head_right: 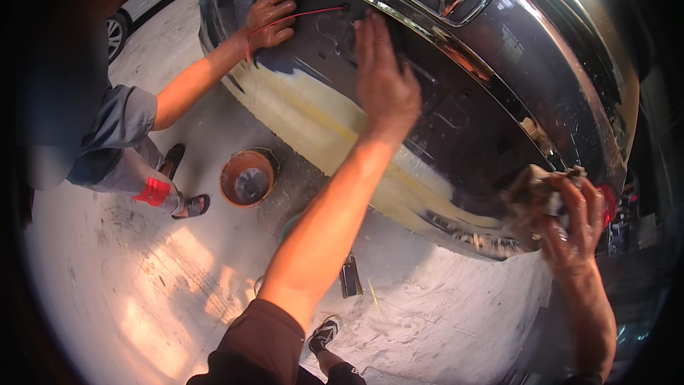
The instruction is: The person sands and wipes the rear bumper of a vehicle with another person, using a sanding block and a wet cloth while dipping their hands into a bucket of water.
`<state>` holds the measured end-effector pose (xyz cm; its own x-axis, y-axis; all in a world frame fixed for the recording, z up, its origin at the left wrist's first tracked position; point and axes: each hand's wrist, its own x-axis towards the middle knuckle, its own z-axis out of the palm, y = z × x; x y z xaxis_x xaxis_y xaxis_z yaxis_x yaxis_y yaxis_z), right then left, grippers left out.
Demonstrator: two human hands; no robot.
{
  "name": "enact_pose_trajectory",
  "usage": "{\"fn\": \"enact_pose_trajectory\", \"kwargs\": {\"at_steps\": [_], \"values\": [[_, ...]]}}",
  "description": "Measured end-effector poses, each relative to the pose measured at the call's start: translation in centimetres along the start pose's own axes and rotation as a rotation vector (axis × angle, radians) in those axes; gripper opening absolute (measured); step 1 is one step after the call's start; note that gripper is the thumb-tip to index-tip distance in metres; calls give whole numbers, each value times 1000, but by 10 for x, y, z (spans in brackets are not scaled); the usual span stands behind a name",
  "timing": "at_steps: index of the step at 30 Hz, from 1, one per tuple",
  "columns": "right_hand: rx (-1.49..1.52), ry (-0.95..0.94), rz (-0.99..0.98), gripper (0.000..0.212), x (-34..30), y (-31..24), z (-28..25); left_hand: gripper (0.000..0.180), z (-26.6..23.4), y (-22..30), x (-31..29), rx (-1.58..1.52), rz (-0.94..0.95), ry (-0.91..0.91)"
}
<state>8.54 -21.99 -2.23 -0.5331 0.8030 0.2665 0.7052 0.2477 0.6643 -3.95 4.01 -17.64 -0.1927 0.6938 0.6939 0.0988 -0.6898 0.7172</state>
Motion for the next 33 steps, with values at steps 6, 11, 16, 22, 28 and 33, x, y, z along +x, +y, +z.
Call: {"fn": "enact_pose_trajectory", "kwargs": {"at_steps": [6,11,16,22,28,33], "values": [[-38,-168,-201,26,-37,108,6,71,47,29,-23,238,-133,-82],[36,28,-278,24,-49,118,40,67,56,33,-13,245,-182,-24],[58,41,-284,23,-48,118,43,71,42,29,11,326,-174,8],[58,27,-278,25,-47,117,43,72,68,57,-37,228,-166,-73],[66,40,-288,31,-41,113,44,76,55,40,5,330,-172,54],[42,60,-329,34,-32,105,40,75,53,47,-15,248,-164,-12]]}}
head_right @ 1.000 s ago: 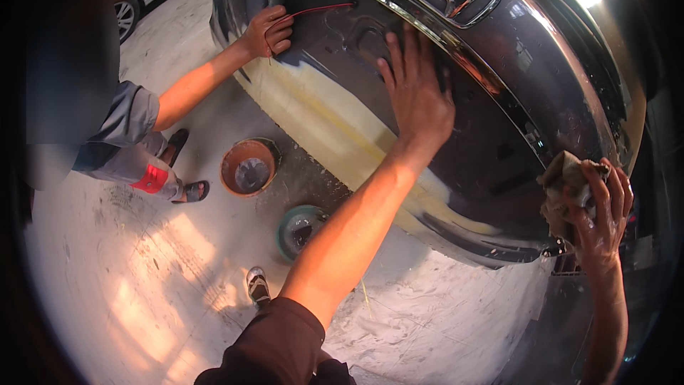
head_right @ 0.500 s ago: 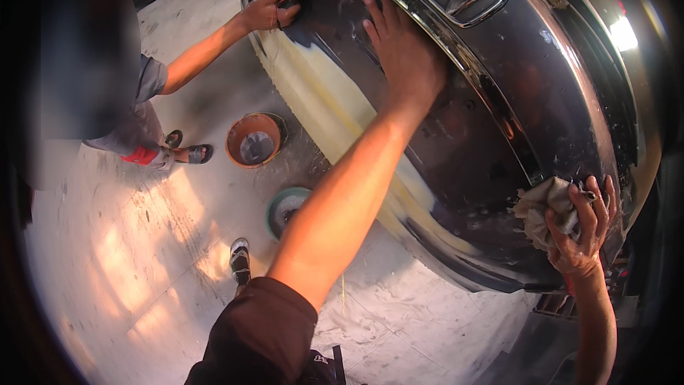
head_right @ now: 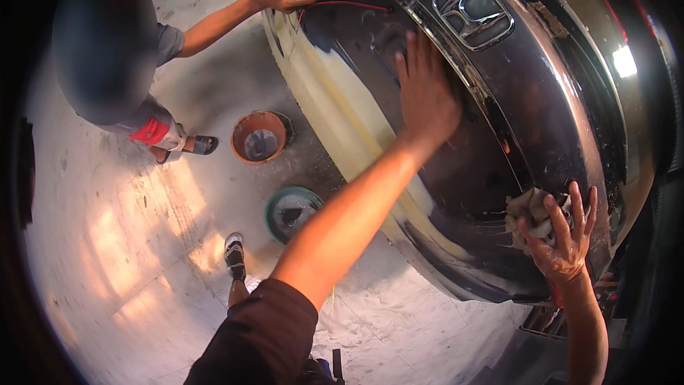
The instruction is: The person sands and wipes the rear bumper of a vehicle with another person, using a sanding block and a wet cloth while dipping their hands into a bucket of water.
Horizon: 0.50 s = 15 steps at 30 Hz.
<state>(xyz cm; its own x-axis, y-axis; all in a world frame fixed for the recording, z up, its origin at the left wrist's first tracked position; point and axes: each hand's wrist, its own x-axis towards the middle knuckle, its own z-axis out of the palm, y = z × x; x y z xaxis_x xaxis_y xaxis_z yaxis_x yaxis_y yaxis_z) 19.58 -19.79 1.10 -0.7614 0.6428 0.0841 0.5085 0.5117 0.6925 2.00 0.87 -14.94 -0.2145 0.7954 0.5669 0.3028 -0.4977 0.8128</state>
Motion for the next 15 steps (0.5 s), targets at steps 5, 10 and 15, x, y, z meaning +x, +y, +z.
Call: {"fn": "enact_pose_trajectory", "kwargs": {"at_steps": [5,10,15], "values": [[-34,18,20,27,5,-6,4,67,4,-1,6,68,40,18],[-21,-12,33,28,0,-6,-2,68,1,6,12,13,41,45],[-43,-13,34,29,1,-4,0,69,17,16,-16,-85,5,56]]}}
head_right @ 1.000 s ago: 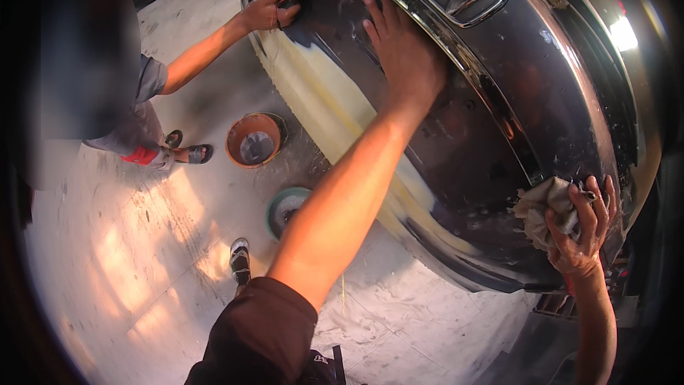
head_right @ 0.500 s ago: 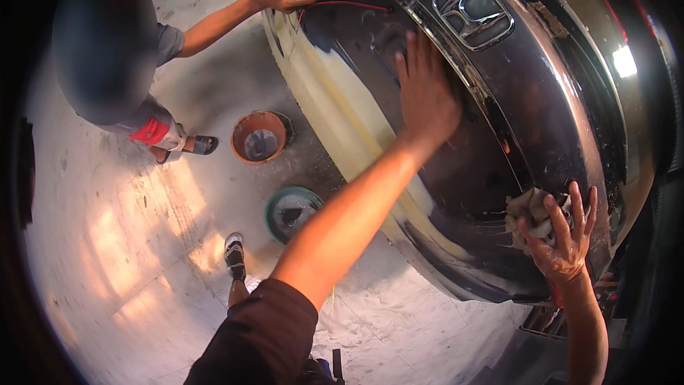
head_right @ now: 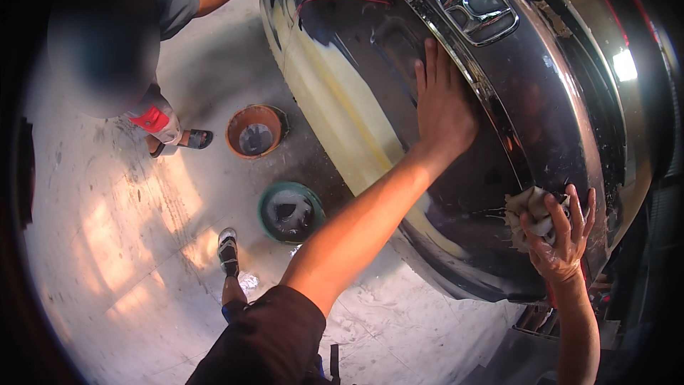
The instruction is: The person sands and wipes the rear bumper of a vehicle with another person, using a sanding block and a wet cloth while dipping their hands into a bucket of water.
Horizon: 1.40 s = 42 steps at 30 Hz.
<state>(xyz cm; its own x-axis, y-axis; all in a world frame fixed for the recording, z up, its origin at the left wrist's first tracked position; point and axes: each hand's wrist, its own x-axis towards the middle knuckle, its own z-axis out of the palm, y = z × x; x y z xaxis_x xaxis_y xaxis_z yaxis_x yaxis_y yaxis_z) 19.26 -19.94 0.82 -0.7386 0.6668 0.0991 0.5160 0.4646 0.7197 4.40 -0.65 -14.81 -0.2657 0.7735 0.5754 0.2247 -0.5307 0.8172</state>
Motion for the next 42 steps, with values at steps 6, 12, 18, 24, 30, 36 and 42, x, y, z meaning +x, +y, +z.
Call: {"fn": "enact_pose_trajectory", "kwargs": {"at_steps": [6,12,18,24,30,36,42], "values": [[21,-29,4,35,-2,-2,-1,70,-17,-28,44,158,-14,0],[19,-18,10,37,-3,-2,-1,68,-17,-31,41,118,-22,54],[18,-42,23,39,-5,-3,-1,69,-15,-33,36,183,-21,60],[9,-14,25,40,-1,-2,0,68,-14,-38,38,162,-36,101],[14,-27,23,40,-2,-10,-1,70,-22,-25,45,173,5,8],[10,-44,23,43,-1,-6,-1,68,-20,-23,34,170,-43,19],[-2,-16,20,42,-1,-5,2,61,-6,25,-51,-13,52,-189]]}}
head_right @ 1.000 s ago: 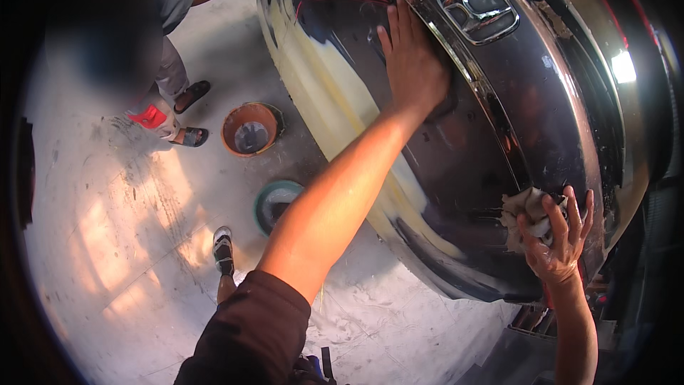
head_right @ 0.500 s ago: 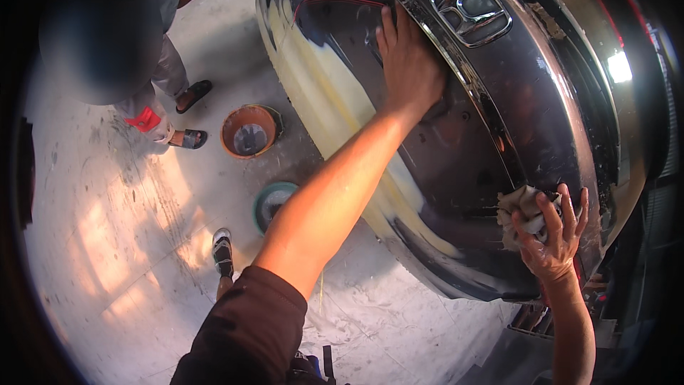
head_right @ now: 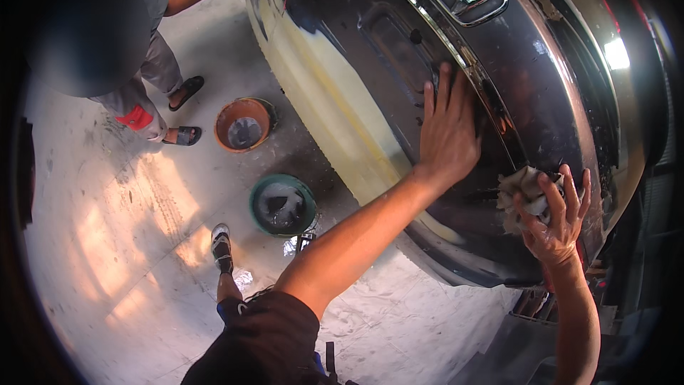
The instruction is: The person sands and wipes the rear bumper of a vehicle with another person, using a sanding block and a wet cloth while dipping their hands into a bucket of water.
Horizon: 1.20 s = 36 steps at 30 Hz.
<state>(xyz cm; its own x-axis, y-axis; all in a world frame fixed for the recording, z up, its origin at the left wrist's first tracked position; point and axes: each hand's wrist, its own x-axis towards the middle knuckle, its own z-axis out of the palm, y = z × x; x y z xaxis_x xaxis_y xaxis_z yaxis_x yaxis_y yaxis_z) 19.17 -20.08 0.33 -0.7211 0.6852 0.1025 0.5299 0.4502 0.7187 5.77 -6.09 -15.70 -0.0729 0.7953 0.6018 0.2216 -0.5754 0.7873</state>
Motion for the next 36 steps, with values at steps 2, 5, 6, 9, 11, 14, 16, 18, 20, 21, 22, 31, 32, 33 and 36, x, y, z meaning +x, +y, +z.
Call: {"fn": "enact_pose_trajectory", "kwargs": {"at_steps": [2,5,6,9,11,14,16,18,20,21,22,31,32,33,36], "values": [[-5,-9,4,41,-2,0,-1,59,-10,-7,5,9,63,28],[-18,-2,-2,40,-2,1,0,60,-24,-14,47,52,50,122],[-16,-7,-2,39,-3,1,0,60,-25,-15,52,68,20,151],[-15,-8,-16,39,2,-1,2,61,-8,-10,7,37,77,114],[-29,-13,-20,39,1,0,-2,63,-15,-10,8,-17,83,123],[-37,-7,-14,39,-2,-3,2,66,-27,-31,44,36,70,158],[-57,9,-2,38,1,-2,2,65,-25,-36,56,60,92,191],[-52,-7,-10,35,-3,2,2,63,-27,-38,43,22,143,115],[-54,-1,-22,35,-2,-2,1,62,-31,-40,41,8,148,129],[-50,-4,-14,35,-2,-1,1,63,-29,-40,54,38,88,158],[-42,-9,-3,36,-1,-1,1,63,-26,-37,57,16,65,180],[-49,-17,-3,37,-2,-1,3,62,-28,-59,85,96,-37,225],[-54,-19,6,37,-3,0,3,62,-27,-58,89,113,-37,209],[-53,-25,3,37,-5,0,2,62,-27,-58,88,99,-34,224],[-47,-11,-3,38,-2,0,3,61,-28,-72,80,78,-15,279]]}}
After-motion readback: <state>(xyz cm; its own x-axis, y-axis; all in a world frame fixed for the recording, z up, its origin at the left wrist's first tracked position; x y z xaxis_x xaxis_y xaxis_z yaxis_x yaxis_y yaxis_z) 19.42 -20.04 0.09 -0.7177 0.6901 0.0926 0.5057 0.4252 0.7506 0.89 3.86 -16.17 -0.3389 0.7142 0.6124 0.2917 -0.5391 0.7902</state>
